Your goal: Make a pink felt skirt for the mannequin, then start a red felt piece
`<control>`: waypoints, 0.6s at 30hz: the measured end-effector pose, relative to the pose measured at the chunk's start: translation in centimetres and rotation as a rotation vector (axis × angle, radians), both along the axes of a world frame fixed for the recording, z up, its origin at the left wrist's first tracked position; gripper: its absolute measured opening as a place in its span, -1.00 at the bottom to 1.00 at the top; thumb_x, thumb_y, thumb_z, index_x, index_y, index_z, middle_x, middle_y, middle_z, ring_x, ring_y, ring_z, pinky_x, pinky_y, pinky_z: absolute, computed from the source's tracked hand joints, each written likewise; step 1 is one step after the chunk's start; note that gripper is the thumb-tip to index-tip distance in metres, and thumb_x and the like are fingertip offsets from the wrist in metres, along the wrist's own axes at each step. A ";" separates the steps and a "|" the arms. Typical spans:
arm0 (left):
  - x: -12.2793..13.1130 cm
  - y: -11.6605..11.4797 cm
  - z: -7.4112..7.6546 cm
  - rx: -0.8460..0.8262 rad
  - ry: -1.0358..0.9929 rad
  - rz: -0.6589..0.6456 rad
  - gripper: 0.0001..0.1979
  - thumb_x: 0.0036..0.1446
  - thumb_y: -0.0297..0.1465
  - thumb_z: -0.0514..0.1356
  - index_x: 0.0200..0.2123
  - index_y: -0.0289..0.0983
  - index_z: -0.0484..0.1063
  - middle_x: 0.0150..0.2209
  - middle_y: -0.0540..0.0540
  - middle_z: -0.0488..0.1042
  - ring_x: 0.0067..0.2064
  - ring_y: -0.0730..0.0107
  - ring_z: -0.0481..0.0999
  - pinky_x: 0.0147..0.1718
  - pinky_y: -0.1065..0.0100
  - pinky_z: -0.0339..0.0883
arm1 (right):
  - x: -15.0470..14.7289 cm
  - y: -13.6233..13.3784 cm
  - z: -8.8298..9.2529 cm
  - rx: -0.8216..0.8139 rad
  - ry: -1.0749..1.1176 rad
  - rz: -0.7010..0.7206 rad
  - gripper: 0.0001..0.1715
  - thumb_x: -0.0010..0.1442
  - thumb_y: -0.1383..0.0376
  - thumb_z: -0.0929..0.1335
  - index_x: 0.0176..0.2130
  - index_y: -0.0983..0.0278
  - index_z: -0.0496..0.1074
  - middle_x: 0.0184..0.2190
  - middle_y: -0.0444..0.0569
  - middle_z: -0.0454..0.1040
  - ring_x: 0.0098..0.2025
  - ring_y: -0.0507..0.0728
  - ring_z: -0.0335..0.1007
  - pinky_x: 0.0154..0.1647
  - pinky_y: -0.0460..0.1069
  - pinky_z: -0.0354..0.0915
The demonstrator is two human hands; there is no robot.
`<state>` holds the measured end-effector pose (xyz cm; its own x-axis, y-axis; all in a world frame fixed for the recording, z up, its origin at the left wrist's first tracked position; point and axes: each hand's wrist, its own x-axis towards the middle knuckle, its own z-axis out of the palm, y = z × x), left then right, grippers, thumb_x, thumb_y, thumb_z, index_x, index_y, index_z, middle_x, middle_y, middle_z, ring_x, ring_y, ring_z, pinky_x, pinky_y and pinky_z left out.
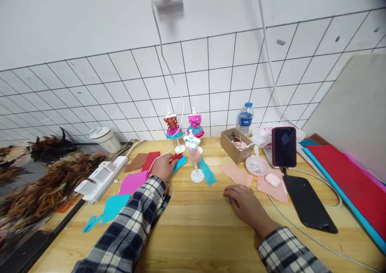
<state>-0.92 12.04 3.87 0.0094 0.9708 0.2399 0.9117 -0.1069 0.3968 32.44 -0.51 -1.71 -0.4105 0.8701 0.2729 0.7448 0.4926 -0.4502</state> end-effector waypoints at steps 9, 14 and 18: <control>-2.1 -3.5 0.3 0.083 -0.115 0.167 -0.70 0.04 -0.10 0.23 -0.45 -0.20 0.32 -0.54 0.01 0.37 -0.47 0.29 0.35 -0.49 0.36 0.03 | -0.1 0.2 -0.4 0.013 0.012 -0.025 -0.68 0.23 0.41 0.24 -0.14 0.19 0.52 -0.11 0.00 0.54 -0.06 0.18 0.40 -0.01 0.14 0.28; -2.2 -4.4 1.8 0.110 -0.219 0.186 -0.70 0.10 -0.14 0.18 -0.52 -0.19 0.23 -0.58 0.02 0.30 -0.49 0.31 0.31 -0.49 0.35 0.05 | -0.6 -0.5 0.7 0.123 0.009 -0.085 -0.72 0.23 0.33 0.29 -0.10 0.17 0.50 -0.06 0.02 0.51 0.02 0.23 0.37 0.19 0.29 0.11; 0.6 -8.5 3.6 0.071 -0.383 0.001 -0.71 0.14 -0.09 0.14 -0.41 -0.19 0.31 -0.48 0.00 0.44 -0.43 0.32 0.43 -0.47 0.36 0.24 | -3.3 -2.1 2.6 0.110 0.276 -0.100 -0.48 0.26 0.16 0.31 0.18 0.17 0.28 0.10 0.11 0.41 0.16 0.26 0.28 0.27 0.30 0.04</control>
